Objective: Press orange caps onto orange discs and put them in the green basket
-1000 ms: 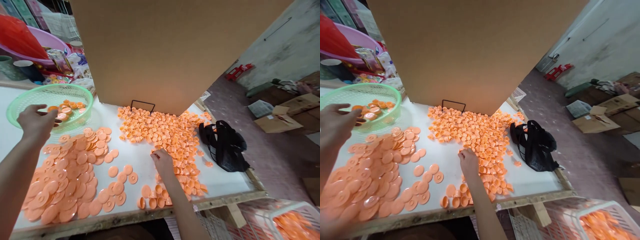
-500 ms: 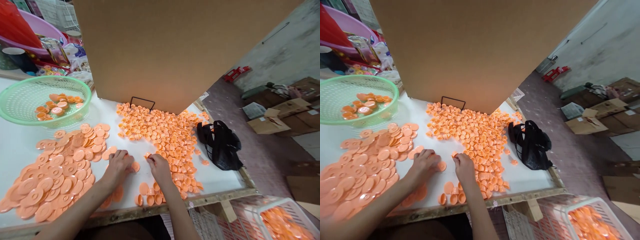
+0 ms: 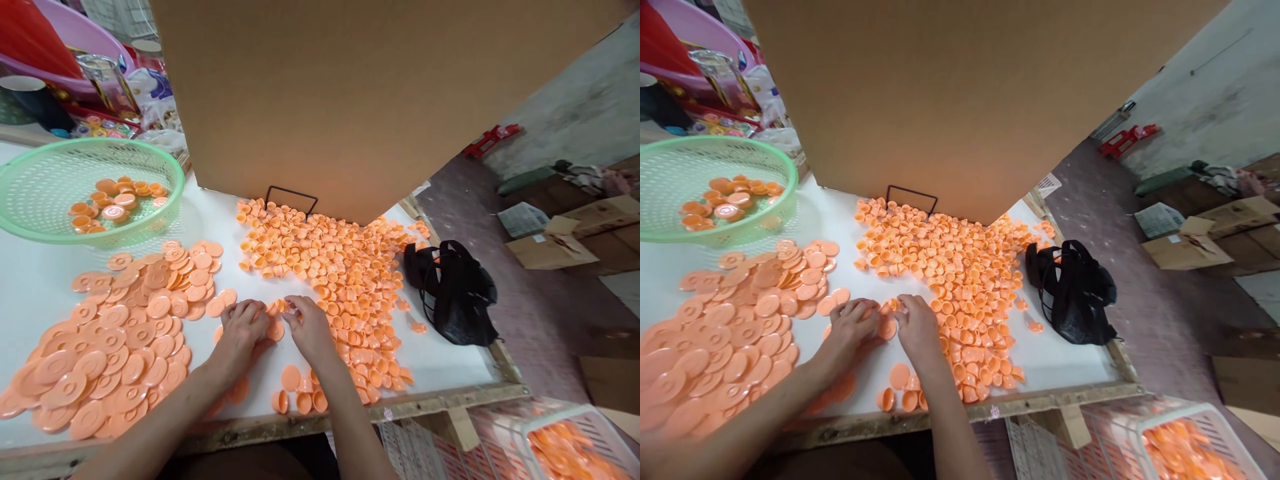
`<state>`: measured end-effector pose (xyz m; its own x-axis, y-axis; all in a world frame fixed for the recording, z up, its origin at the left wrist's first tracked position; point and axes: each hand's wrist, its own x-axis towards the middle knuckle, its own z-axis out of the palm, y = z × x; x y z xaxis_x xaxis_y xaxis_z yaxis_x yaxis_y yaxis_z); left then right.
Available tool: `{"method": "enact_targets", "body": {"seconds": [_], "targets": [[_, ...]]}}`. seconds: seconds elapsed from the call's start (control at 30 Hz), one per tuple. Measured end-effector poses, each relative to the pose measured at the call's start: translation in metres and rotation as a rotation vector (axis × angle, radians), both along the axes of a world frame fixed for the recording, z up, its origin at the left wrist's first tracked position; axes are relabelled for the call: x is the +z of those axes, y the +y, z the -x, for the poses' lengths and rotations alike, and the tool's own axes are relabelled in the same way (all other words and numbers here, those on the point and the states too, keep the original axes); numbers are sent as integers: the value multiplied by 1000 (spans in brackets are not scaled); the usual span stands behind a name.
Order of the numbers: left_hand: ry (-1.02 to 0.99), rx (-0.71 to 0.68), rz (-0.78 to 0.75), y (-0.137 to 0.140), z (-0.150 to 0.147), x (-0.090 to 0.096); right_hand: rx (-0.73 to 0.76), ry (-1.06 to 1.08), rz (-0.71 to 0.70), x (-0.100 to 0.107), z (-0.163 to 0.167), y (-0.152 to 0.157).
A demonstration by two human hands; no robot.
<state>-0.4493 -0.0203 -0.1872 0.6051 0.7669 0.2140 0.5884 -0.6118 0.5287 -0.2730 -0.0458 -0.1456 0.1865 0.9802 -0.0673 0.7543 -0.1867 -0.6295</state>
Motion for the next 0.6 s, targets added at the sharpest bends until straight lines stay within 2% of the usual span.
{"method": "enact_targets", "body": {"seconds": [0.17, 0.4, 0.47, 0.6], "targets": [[-28, -7, 7, -1, 3, 0, 50, -199, 33, 3, 7, 3], [-38, 37, 44, -1, 4, 3, -16, -393, -24, -4, -7, 0], [-45, 53, 44, 0, 4, 2, -39, -291, -54, -7, -9, -4], [-61, 48, 45, 0, 4, 1, -143, 124, -116, -9, -2, -13]]}}
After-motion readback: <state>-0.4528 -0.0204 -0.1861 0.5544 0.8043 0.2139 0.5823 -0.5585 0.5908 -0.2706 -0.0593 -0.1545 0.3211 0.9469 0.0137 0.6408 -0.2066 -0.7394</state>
